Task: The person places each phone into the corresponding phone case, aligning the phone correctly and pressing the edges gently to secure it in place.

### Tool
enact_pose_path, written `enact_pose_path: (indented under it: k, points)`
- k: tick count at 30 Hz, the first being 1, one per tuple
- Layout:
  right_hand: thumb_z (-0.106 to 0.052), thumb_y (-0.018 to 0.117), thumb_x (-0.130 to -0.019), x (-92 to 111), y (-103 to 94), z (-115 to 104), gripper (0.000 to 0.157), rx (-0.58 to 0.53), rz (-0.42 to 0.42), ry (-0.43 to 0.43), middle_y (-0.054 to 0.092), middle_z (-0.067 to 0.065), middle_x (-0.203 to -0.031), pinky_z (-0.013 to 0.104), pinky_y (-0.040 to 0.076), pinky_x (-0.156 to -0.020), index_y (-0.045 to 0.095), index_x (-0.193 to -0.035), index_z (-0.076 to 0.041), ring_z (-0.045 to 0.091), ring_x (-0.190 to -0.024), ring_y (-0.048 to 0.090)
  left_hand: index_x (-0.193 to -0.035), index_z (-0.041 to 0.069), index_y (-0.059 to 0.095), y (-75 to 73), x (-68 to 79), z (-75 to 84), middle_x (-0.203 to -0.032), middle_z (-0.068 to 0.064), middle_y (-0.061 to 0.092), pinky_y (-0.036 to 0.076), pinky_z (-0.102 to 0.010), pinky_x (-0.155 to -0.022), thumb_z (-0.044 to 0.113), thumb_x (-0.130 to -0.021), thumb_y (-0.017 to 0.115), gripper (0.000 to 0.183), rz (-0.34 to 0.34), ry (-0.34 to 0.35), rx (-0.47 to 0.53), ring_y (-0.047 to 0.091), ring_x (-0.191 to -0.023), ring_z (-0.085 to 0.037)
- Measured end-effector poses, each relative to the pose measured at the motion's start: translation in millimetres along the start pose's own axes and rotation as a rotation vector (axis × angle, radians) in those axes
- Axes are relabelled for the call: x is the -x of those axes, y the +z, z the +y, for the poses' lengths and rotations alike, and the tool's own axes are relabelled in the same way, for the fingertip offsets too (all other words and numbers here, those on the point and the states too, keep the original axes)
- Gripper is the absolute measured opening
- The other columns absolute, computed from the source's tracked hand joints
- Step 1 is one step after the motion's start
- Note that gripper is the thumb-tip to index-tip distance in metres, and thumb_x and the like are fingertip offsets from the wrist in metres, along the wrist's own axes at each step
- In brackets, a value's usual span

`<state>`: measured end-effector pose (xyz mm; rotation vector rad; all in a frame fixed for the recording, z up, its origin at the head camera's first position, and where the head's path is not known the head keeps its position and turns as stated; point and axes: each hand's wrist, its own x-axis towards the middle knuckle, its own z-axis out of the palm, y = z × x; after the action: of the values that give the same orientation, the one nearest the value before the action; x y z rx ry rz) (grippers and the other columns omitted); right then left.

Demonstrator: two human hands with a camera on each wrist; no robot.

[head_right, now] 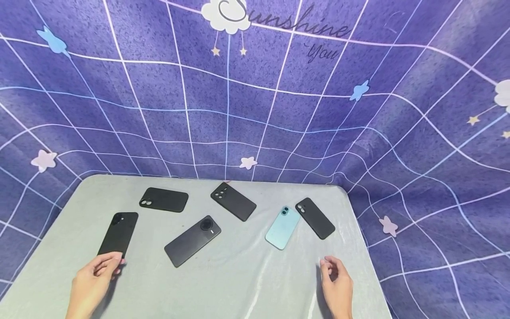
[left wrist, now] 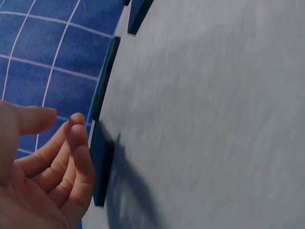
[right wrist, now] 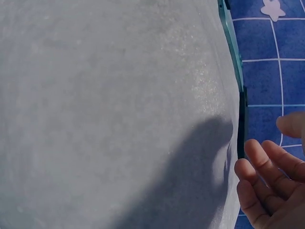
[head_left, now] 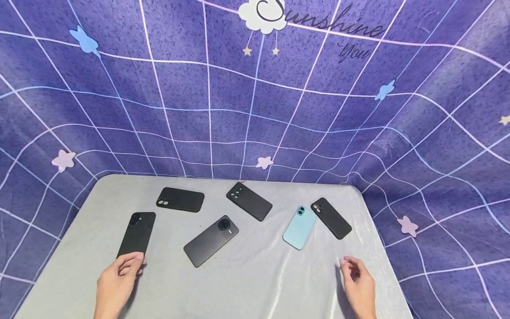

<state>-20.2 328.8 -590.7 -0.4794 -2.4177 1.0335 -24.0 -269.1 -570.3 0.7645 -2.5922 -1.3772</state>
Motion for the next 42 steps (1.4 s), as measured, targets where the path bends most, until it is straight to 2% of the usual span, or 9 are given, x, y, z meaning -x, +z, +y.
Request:
enact_pose_path:
  k: [6, 9, 12, 16, 20, 24, 32, 36, 42]
  points:
    - [-0.01, 0.079, -0.097, -3, -0.9, -4, 0.005, 0.016, -0.008, -0.012, 0.073, -0.001, -0.077, 0.013, 0.041, -0.061, 0.078, -0.101, -0.007, 0.0, -0.064, 0.056, -0.119, 0.009, 0.077, -19.5, -10.1, -11.1, -0.084, 0.008, 0.08, 0.041, -0.012, -0.071, 0.041, -0.105, 0.07, 0.035, 0.053, -0.01, -0.07, 0.064, -0.068, 0.01]
    - [-0.009, 0.078, -0.098, -8, 0.1, -12, 0.004, -0.002, -0.042, -0.024, 0.073, 0.0, -0.077, 0.012, 0.042, -0.06, 0.078, -0.101, -0.007, 0.001, -0.063, 0.058, -0.118, 0.011, 0.079, -29.1, -15.7, -10.3, -0.086, 0.006, 0.08, 0.042, -0.02, -0.076, 0.043, -0.104, 0.07, 0.036, 0.079, -0.026, -0.123, 0.061, -0.071, 0.011]
    - [-0.008, 0.077, -0.098, -15, 4.7, -23, 0.003, -0.023, -0.077, -0.062, 0.073, 0.0, -0.077, 0.013, 0.043, -0.058, 0.078, -0.101, -0.008, 0.003, -0.061, 0.059, -0.121, 0.008, 0.077, -36.4, -20.7, -6.2, -0.104, -0.012, 0.081, 0.05, -0.038, -0.086, 0.042, -0.105, 0.068, 0.039, 0.097, -0.021, -0.154, 0.075, -0.091, -0.016]
    - [-0.005, 0.078, -0.097, -26, 16.2, -41, 0.005, -0.045, -0.113, -0.154, 0.072, -0.002, -0.077, 0.014, 0.043, -0.057, 0.078, -0.1, -0.009, 0.005, -0.061, 0.058, -0.124, 0.006, 0.074, -44.7, -27.1, -2.4, -0.127, -0.027, 0.072, 0.049, -0.058, -0.088, 0.039, -0.106, 0.065, 0.039, 0.108, 0.01, -0.189, 0.065, -0.117, -0.053]
    - [-0.004, 0.079, -0.096, -40, 31.6, -63, 0.007, -0.071, -0.17, -0.253, 0.07, -0.005, -0.078, 0.013, 0.042, -0.059, 0.077, -0.101, -0.009, 0.006, -0.064, 0.057, -0.122, 0.01, 0.076, -50.9, -33.8, -0.6, -0.112, -0.021, 0.077, 0.046, -0.044, -0.068, 0.038, -0.105, 0.063, 0.035, 0.123, 0.065, -0.237, 0.071, -0.099, -0.046]
    - [-0.008, 0.08, -0.097, -53, 50.3, -89, 0.007, -0.084, -0.243, -0.354, 0.069, -0.006, -0.079, 0.014, 0.044, -0.059, 0.078, -0.104, -0.01, 0.007, -0.065, 0.058, -0.117, 0.01, 0.077, -54.7, -39.6, 1.5, -0.095, -0.013, 0.078, 0.042, -0.037, -0.06, 0.038, -0.105, 0.063, 0.033, 0.131, 0.107, -0.268, 0.069, -0.082, -0.034]
    - [-0.016, 0.084, -0.093, -69, 93.0, -148, 0.016, -0.061, -0.424, -0.558, 0.068, -0.007, -0.084, 0.025, 0.049, -0.063, 0.078, -0.106, -0.009, 0.019, -0.07, 0.063, -0.119, 0.01, 0.075, -59.3, -51.5, 8.1, -0.11, -0.018, 0.077, 0.047, -0.048, -0.066, 0.049, -0.104, 0.065, 0.043, 0.046, 0.088, -0.306, 0.069, -0.1, -0.048]
    - [-0.016, 0.083, -0.095, -73, 114.3, -173, 0.015, -0.056, -0.527, -0.652, 0.069, -0.005, -0.086, 0.027, 0.054, -0.066, 0.076, -0.106, -0.007, 0.02, -0.076, 0.067, -0.119, 0.011, 0.074, -60.8, -54.8, 12.7, -0.106, -0.017, 0.076, 0.048, -0.051, -0.066, 0.053, -0.102, 0.066, 0.046, 0.021, 0.083, -0.326, 0.068, -0.102, -0.05]
    - [-0.024, 0.081, -0.099, -75, 138.7, -203, 0.021, 0.011, -0.642, -0.697, 0.07, -0.008, -0.088, 0.03, 0.054, -0.07, 0.076, -0.111, -0.008, 0.013, -0.08, 0.067, -0.118, 0.01, 0.074, -60.6, -54.3, 14.7, -0.098, -0.014, 0.076, 0.047, -0.047, -0.063, 0.054, -0.102, 0.068, 0.048, -0.004, 0.079, -0.334, 0.069, -0.095, -0.047]
